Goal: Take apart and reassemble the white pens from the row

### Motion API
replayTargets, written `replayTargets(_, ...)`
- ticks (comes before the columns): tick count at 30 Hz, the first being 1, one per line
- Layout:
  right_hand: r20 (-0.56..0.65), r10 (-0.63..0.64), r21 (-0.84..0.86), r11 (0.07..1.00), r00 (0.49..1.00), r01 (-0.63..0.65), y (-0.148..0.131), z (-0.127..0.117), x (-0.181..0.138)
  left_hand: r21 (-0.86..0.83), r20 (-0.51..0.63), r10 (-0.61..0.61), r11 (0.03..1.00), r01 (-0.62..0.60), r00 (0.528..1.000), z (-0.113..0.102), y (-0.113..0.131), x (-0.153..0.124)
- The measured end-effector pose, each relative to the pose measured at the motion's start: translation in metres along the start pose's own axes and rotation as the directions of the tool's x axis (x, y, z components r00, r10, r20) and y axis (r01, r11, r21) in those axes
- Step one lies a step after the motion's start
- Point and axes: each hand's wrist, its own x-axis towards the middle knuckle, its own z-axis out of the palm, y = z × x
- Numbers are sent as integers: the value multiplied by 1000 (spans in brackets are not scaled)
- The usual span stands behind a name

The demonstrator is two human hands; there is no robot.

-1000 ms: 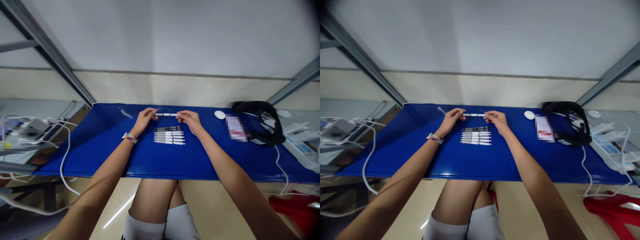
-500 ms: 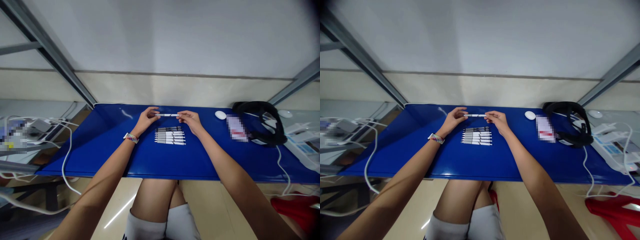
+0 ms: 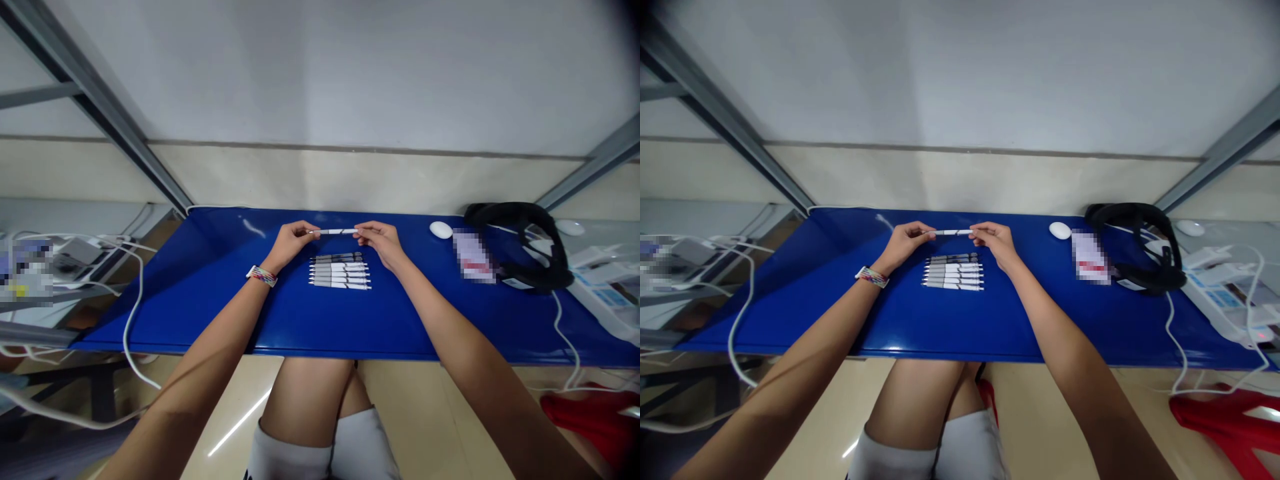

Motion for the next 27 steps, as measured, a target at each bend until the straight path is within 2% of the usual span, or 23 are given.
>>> replayTargets(6,-33,-1,7,1000,999,2,2,-3,3,-13,0,44,999,-44,999,2,0,-2)
replayTargets(9,-20,24,91,996,1000,-22,-1,-2,2,-10,-19,58,998,-58,998,2,2,-2)
replayTargets(12,104,64,228,970,993,-86,-7,2,-2,-20,-54,62,998,-63,997,2,2,-2)
replayTargets(15,244,137,323,922,960,-214,-16,6,-7,-37,-71,57,998,-59,996,1,1,-1)
replayTargets(18,311,180,369,882,933,-293,-20,7,-9,-48,-72,54,997,-58,996,1,0,-1)
replayTargets(27,188,195,429,865,963,-259,-7,8,-5,-14,-66,48,999,-49,997,2,2,-2)
